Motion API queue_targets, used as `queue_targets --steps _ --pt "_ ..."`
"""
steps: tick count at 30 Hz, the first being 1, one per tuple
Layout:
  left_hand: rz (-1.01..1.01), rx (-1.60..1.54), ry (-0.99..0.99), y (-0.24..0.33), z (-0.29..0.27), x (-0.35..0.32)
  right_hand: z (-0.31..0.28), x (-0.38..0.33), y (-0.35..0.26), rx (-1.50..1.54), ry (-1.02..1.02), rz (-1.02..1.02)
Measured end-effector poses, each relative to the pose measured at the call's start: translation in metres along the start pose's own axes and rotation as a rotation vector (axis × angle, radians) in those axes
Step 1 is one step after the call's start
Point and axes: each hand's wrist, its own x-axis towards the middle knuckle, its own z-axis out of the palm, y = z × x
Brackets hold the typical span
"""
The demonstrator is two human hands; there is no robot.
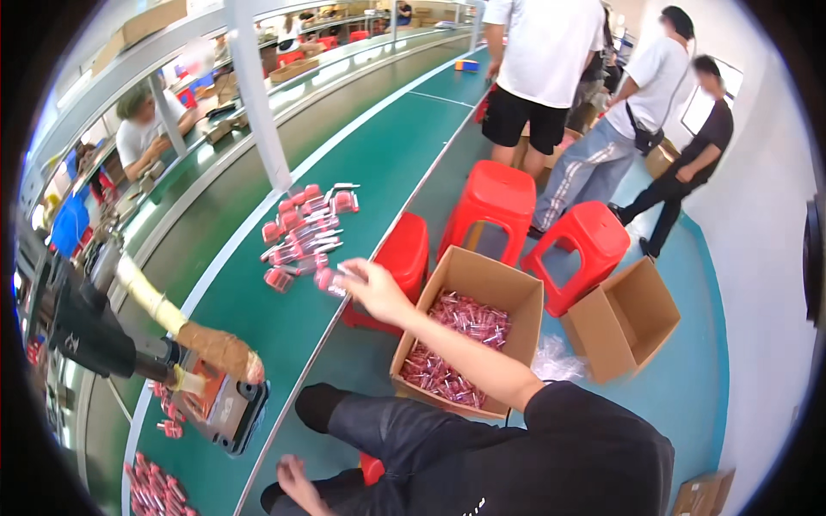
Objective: The recorder uses a manual press machine to assemble small plastic containers on a factory production floor.
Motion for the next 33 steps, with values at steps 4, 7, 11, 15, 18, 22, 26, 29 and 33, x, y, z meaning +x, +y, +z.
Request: queue_targets --steps 4,7,11,15,18,22,26,29,33 --pt "0.116 0.412 0.114 -0.05 -0.023 0.023 -0.054 0.051 0.002 -0.079 -0.235 0.079" --pt "-0.021 0.588 -0.102 -0.025 -0.017 0.018 -0.055 0.059 0.002 -0.267 -0.246 0.061" --pt "0.129 0.574 0.003 -0.069 -0.02 0.023 -0.034 0.069 0.012 -0.498 -0.08 -0.2" --pt "0.114 0.57 -0.012 -0.069 -0.018 0.025 -0.026 0.076 0.019 -0.606 -0.028 -0.19" --pt "0.123 0.58 -0.014 -0.059 -0.013 0.021 -0.023 0.076 0.024 -0.621 0.059 -0.233" --pt "0.12 0.597 -0.012 -0.062 -0.016 0.022 -0.02 0.072 0.027 -0.636 0.125 -0.387" --pt "0.109 0.58 0.012 -0.068 -0.02 0.023 -0.016 0.07 0.031 -0.611 0.128 -0.441" --pt "0.118 0.573 0.018 -0.067 -0.014 0.023 -0.02 0.069 0.029 -0.629 0.132 -0.405" --pt "0.1 0.584 0.035 -0.065 -0.012 0.021 -0.022 0.068 0.022 -0.611 0.089 -0.38"
